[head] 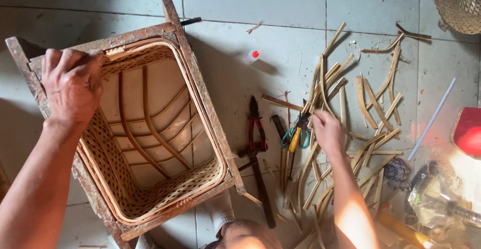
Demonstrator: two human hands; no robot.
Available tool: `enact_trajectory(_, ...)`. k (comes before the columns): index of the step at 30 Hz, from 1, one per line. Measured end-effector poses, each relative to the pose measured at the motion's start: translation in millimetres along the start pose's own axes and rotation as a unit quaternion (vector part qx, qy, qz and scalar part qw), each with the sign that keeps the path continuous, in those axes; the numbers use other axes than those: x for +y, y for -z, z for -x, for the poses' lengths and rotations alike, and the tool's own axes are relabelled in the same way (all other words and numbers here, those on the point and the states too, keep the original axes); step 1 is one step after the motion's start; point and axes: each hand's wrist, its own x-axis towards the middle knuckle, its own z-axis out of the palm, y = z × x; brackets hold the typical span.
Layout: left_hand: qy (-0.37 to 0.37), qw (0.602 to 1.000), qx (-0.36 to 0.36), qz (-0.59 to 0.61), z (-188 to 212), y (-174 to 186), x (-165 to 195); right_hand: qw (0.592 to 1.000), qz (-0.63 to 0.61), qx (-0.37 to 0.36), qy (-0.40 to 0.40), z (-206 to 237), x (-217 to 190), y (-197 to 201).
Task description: The person sits on the floor weaving rattan strips into a wicker basket frame held in a wooden jig. They trim excess strips with scissors, tuck and press strips along the rim, tap pieces tight with a hammer, and cut ends flush with pliers and a knife.
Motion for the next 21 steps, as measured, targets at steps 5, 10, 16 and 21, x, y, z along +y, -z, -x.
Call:
enact_trajectory(5, 0.001, 1.000, -0.014, -0.018, -2, 5, 1, 0.999, -0.036, -0.035, -0.018, 7, 85, -67)
enact_trajectory(10, 0.007, 0.999, -0.033, -0.037, -2, 6, 2, 0.989, -0.141, 0.004, -0.051, 8, 80, -99)
enact_trajectory(16, -0.005, 0.999, -0.027, -0.039, -1, 4, -4, 0.957, -0.257, -0.009, -0.137, 33, 76, -97)
enact_trajectory(21, -0.017, 0.997, -0.033, -0.070, -2, 5, -4, 0.998, -0.055, 0.016, -0.026, 91, 106, -131)
